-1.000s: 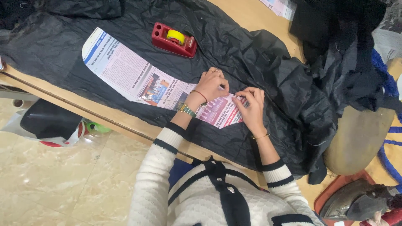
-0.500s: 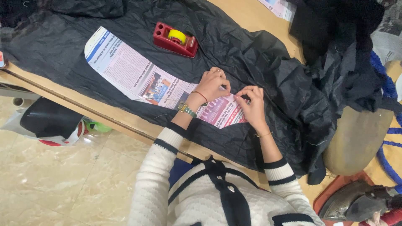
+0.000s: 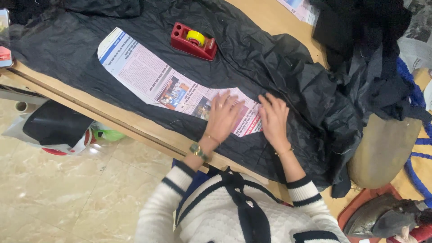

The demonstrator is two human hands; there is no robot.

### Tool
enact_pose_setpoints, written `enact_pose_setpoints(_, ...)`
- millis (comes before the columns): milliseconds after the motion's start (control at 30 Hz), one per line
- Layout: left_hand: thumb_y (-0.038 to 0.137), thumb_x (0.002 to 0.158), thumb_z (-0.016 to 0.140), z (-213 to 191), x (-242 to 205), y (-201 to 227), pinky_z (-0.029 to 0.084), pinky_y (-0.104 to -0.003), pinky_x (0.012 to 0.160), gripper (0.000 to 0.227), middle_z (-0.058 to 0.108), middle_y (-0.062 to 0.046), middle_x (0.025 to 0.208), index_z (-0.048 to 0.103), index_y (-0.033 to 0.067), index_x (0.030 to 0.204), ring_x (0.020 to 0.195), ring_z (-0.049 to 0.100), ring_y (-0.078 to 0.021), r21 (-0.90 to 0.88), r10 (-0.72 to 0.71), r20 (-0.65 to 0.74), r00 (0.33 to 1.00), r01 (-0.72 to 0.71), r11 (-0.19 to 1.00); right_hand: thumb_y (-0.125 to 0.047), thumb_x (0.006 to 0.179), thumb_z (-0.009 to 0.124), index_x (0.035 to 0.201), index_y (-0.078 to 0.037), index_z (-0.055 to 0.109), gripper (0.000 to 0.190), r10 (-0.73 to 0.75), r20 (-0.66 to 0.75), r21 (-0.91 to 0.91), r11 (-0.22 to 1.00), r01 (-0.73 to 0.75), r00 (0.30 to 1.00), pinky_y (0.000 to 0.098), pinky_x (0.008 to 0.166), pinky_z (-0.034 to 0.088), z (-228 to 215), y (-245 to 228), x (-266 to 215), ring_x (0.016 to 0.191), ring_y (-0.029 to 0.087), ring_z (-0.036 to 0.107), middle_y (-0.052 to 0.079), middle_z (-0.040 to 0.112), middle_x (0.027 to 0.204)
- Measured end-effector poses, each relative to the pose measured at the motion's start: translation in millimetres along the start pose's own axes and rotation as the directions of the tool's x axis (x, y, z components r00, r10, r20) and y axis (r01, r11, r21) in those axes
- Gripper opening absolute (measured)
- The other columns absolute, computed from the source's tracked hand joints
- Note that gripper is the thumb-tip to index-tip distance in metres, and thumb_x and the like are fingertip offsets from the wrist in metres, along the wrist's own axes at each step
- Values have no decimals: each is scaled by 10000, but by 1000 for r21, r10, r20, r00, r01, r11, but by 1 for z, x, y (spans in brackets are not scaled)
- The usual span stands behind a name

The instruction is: The person tapes a newspaper pattern onto a black fabric laid on a table. They then use a ruler and chalk to draw cutting lines on the fabric. Finally, they retrieve a pair of shears and cut the fabric along the marked lines.

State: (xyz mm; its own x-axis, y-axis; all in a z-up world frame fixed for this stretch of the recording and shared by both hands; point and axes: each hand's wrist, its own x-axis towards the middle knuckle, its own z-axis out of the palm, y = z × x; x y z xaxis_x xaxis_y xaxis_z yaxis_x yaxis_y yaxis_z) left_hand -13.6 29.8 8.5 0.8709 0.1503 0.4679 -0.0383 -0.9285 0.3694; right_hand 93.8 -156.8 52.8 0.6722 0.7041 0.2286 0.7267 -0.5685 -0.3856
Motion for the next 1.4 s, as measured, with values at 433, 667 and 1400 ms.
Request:
enact_pose_setpoints(433, 612, 1007, 434, -26, -66, 24, 144, -627, 1234, 634, 383, -3, 1616, 408, 279, 1545, 1533, 257, -280, 63, -77, 126, 989, 70, 996, -557, 1074, 354, 1574, -313, 417, 560, -19, 177, -334, 939, 78, 984, 660, 1004, 254, 3, 29, -25, 1499, 501, 197, 221, 208, 1689)
enact_pose_setpoints(667, 691, 949, 510, -86, -82, -20, 210, -653, 1185, 743, 501, -119, 1525, 549, 140, 1445, 1423, 431, -326, 247, -290, -92, 952, 304, 920, -549, 1079, 341, 1608, -229, 373, 620, 2, 196, -346, 936, 68, 981, 665, 1044, 207, 2, 25, -28, 1530, 460, 160, 201, 203, 1705)
enact_pose_setpoints(1400, 375, 1014, 606, -205, -83, -220, 132, -733, 1181, 403, 528, -78, 1506, 623, 179, 1366, 1491, 344, -354, 128, -172, 1, 985, 170, 977, -216, 1012, 722, 1336, -200, 683, 327, 133, -205, 143, 984, -105, 970, 417, 957, 463, 74, -119, 139, 1158, 249, 635, 37, 668, 1232)
